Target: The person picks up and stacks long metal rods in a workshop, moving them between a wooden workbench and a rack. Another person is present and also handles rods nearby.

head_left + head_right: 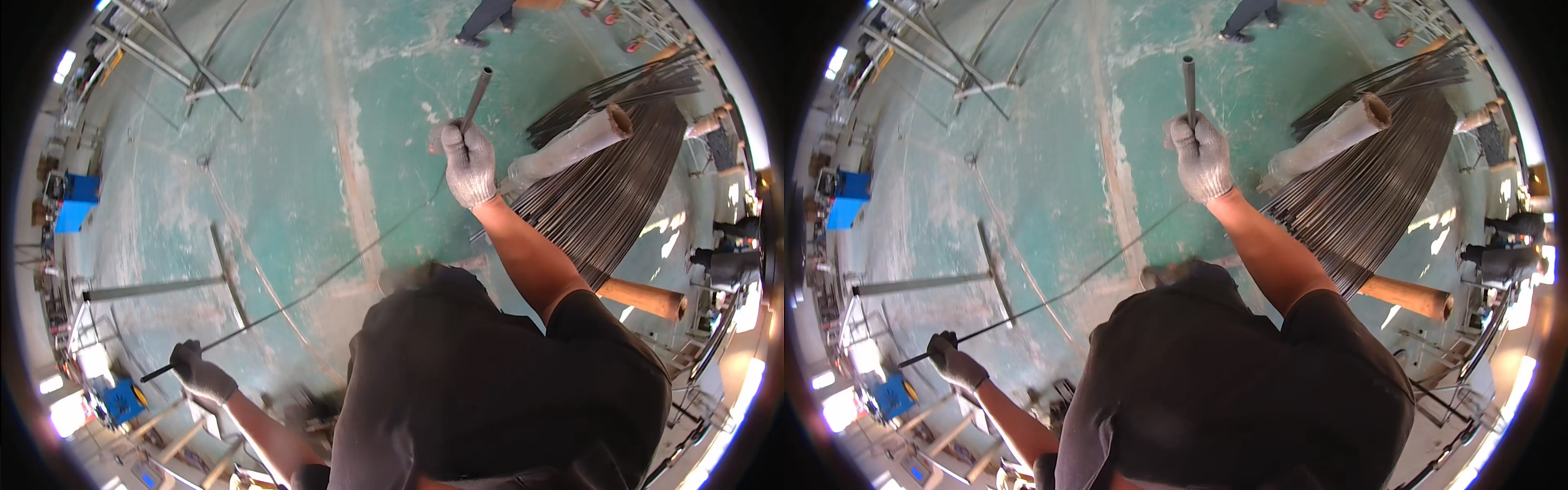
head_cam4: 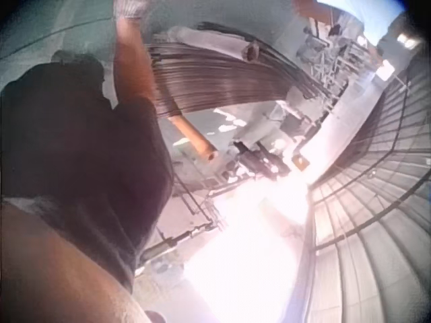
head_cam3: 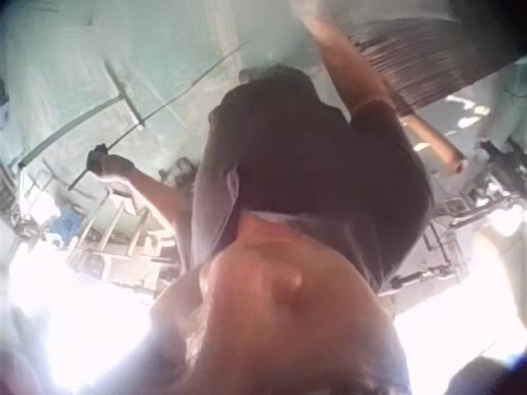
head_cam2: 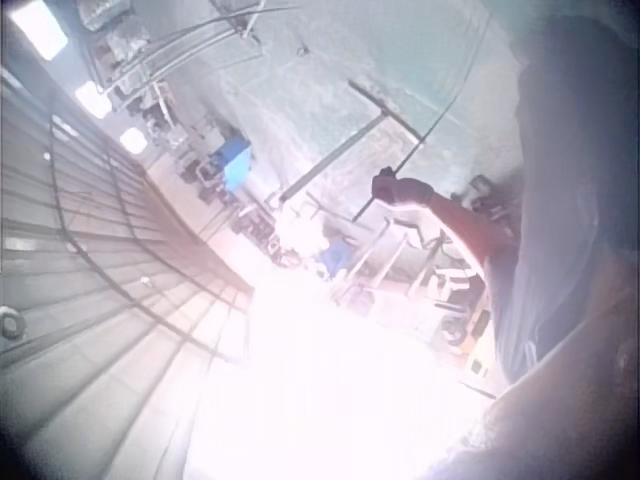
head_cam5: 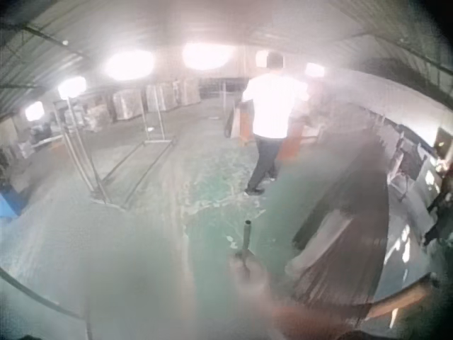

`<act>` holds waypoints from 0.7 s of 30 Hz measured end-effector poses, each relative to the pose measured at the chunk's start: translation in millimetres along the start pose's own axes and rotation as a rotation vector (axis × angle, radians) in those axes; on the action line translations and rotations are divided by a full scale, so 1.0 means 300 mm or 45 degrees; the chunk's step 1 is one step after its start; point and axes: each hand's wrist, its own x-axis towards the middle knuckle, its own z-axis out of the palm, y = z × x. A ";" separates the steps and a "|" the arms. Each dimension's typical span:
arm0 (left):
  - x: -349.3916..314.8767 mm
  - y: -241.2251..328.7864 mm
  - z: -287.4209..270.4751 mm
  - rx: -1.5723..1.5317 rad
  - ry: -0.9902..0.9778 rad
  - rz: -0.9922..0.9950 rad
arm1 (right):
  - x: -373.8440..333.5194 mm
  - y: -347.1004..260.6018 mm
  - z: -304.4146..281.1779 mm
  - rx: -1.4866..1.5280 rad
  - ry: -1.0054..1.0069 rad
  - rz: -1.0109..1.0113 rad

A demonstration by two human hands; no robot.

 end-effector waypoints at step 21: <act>0.634 0.478 1.246 -0.181 -0.157 0.200 | 0.973 0.145 -0.313 -0.034 0.826 -0.137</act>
